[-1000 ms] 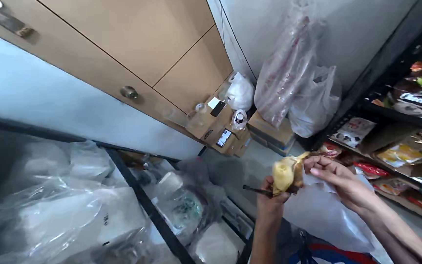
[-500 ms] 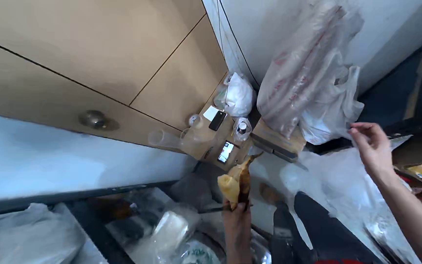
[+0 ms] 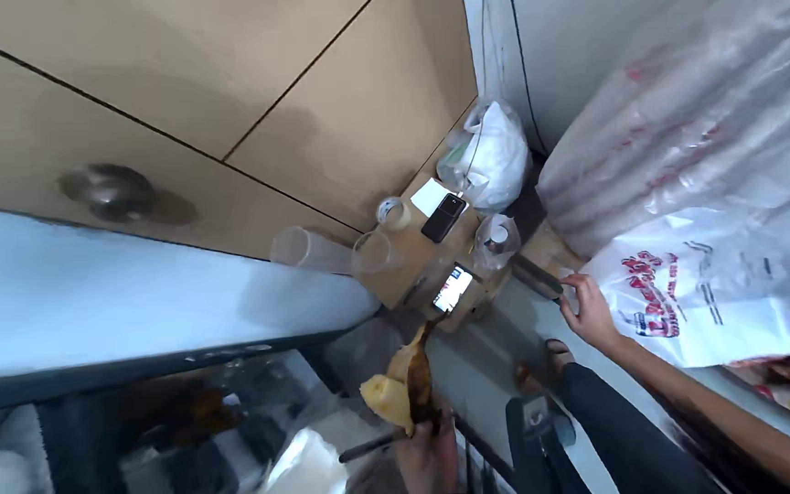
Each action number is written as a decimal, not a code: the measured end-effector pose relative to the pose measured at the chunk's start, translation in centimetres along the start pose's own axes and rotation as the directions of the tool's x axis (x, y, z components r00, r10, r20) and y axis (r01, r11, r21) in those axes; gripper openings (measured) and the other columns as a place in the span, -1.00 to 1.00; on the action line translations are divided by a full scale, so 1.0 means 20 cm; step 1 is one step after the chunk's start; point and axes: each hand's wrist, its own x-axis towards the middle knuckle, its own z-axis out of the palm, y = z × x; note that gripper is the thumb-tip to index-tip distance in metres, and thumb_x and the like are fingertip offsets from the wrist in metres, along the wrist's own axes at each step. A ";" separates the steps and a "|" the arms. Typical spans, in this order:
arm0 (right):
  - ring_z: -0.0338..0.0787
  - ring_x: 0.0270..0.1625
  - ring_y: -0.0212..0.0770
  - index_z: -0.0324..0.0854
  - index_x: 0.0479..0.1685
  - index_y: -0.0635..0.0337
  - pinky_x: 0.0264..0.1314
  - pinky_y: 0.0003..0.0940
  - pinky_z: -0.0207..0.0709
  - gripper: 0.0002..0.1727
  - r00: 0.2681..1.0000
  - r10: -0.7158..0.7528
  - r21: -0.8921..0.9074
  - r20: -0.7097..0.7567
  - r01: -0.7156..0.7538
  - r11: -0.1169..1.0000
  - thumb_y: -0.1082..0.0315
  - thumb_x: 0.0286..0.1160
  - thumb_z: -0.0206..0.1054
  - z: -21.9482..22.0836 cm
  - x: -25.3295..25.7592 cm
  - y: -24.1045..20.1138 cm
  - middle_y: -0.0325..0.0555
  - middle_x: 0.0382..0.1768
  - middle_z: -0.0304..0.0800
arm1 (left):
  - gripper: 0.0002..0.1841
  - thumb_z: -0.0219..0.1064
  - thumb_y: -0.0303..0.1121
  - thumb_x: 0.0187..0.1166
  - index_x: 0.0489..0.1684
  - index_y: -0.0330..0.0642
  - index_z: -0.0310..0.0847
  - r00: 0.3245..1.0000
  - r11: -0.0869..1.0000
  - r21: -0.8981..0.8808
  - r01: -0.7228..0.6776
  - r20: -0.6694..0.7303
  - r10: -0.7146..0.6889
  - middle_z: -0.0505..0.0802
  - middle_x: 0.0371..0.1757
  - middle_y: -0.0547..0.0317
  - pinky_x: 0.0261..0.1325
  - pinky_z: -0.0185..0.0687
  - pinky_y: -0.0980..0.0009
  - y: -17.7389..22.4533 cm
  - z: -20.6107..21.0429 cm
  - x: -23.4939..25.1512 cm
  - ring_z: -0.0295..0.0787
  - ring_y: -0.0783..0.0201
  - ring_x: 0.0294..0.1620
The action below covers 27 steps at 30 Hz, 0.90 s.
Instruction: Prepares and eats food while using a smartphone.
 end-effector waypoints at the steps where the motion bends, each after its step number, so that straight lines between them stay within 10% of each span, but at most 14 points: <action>1: 0.75 0.21 0.40 0.61 0.20 0.54 0.20 0.20 0.64 -0.56 0.999 0.008 0.022 0.041 -0.009 1.000 0.34 0.46 0.26 0.10 0.00 0.06 0.47 0.18 0.70 | -0.66 0.75 -0.27 0.02 -0.19 0.06 0.88 1.000 1.000 0.000 -0.018 0.017 0.018 0.95 -0.20 0.28 -0.17 0.83 0.53 -0.07 -0.06 0.05 0.91 0.43 -0.23; 6: 0.59 0.40 0.52 0.55 0.38 0.48 0.41 0.39 0.42 -0.45 0.974 0.047 -0.077 0.223 -0.031 0.997 0.33 0.42 0.40 0.47 0.01 0.25 0.49 0.35 0.62 | -0.70 0.68 -0.24 0.16 -0.11 0.09 0.88 0.995 0.998 -0.039 -0.059 0.073 0.062 0.96 -0.13 0.29 -0.11 0.82 0.54 -0.46 -0.38 0.24 0.92 0.43 -0.17; 9: 0.44 0.56 0.61 0.68 0.24 0.42 0.60 0.58 0.10 -0.53 0.994 -0.091 -0.148 0.061 0.099 0.984 0.29 0.39 0.41 0.65 0.04 0.27 0.45 0.47 0.56 | -0.69 0.66 -0.16 0.19 -0.08 0.11 0.90 0.988 0.995 -0.078 -0.061 0.138 0.071 0.96 -0.12 0.33 -0.15 0.78 0.58 -0.70 -0.56 0.35 0.90 0.47 -0.21; 15: 0.64 0.46 0.34 0.67 0.23 0.40 0.52 0.14 0.48 -0.63 0.961 -0.275 0.156 0.038 0.266 0.951 0.37 0.52 0.32 1.03 0.03 0.34 0.33 0.36 0.68 | -0.70 0.68 -0.16 0.14 -0.16 0.06 0.92 0.983 0.986 -0.144 -0.086 0.151 0.108 0.95 -0.19 0.30 -0.15 0.78 0.59 -1.11 -0.85 0.50 0.89 0.46 -0.21; 23: 0.71 0.34 0.10 0.37 0.49 0.53 0.44 -0.15 0.54 -0.54 0.812 0.154 0.306 0.564 -0.379 0.873 0.38 0.75 0.15 1.25 0.12 0.25 0.39 0.33 0.62 | -0.67 0.73 -0.24 0.06 -0.17 0.03 0.90 0.986 0.983 -0.161 -0.088 0.125 0.109 0.95 -0.20 0.28 -0.22 0.78 0.57 -1.28 -1.03 0.52 0.88 0.46 -0.26; 27: 0.47 0.56 0.37 0.45 0.48 0.50 0.59 0.14 0.35 -0.42 0.872 0.112 0.140 0.476 -0.201 0.970 0.25 0.59 0.31 1.35 0.07 0.15 0.47 0.49 0.46 | -0.68 0.73 -0.24 0.06 -0.18 0.07 0.90 0.983 0.983 -0.103 -0.154 0.086 0.163 0.95 -0.20 0.30 -0.18 0.80 0.56 -1.20 -1.09 0.46 0.89 0.45 -0.23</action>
